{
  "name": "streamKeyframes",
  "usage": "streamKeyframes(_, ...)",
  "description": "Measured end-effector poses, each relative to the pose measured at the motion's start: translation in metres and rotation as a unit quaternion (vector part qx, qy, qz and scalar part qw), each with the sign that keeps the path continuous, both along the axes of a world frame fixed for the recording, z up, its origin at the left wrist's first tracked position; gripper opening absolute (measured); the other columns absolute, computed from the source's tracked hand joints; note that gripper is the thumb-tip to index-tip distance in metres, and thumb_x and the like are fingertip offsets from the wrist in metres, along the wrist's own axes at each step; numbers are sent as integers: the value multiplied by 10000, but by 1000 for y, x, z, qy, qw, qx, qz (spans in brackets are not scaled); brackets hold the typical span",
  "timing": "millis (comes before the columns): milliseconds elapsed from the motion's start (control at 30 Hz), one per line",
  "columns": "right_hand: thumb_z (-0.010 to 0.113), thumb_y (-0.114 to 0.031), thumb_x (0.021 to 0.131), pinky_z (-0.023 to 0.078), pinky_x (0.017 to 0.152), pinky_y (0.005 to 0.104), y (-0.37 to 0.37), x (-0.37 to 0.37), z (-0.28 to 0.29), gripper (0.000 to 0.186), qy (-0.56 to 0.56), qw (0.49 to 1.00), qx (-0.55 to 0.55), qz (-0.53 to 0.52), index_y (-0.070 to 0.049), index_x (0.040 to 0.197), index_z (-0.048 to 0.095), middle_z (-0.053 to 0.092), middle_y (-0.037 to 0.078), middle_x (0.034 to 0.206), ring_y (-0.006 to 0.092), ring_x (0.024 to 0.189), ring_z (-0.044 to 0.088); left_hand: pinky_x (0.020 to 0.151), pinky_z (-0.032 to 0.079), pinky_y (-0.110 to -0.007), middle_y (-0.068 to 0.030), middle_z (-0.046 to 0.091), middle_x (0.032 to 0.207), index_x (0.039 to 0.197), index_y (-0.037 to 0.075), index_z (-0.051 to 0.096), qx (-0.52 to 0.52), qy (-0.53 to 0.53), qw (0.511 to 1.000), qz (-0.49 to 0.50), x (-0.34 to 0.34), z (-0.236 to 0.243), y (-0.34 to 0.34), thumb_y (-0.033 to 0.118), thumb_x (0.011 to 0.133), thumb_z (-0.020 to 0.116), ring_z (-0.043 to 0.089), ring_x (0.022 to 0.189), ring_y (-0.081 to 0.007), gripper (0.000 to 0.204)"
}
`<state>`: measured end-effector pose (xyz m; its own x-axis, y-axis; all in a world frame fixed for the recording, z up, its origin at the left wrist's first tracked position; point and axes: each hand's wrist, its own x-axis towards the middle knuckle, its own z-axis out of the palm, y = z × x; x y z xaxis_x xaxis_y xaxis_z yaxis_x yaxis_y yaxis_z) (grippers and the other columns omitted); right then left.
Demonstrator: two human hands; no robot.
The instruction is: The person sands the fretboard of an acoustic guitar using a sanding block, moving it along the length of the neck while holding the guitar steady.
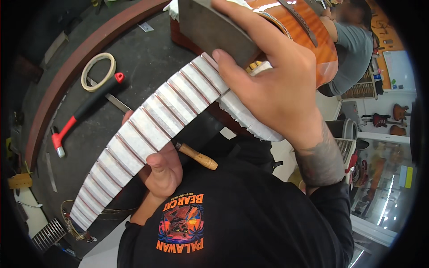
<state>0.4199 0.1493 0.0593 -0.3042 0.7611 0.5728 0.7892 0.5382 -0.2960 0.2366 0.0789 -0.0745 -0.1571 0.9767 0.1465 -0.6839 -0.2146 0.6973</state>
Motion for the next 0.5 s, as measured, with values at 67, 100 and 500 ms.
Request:
streamKeyframes(67,766,43,744,550,838,297,-3,1,-2,533,-7,1000,-2,4,58,1255,618,703,157,1164,233,954,720,1154,269,-477,-111,362,1531,1548,75,183,20,48,999,3,-3,-10,0,471,924,642,352,1418,-281,870)
streamKeyframes(100,768,40,743,551,836,297,-17,6,-1,533,-22,1000,8,6,61,1254,617,706,155,1154,233,951,721,1129,296,-484,-103,327,1562,1560,110,193,37,90,995,7,-6,-12,0,516,966,552,345,1424,-290,804)
streamKeyframes(500,776,51,729,561,828,344,-2,5,3,556,-21,999,5,28,75,1258,607,708,202,1080,292,945,719,1147,284,-530,-98,341,1551,1551,107,216,33,84,996,6,-1,-3,0,503,944,599,334,1432,-303,820)
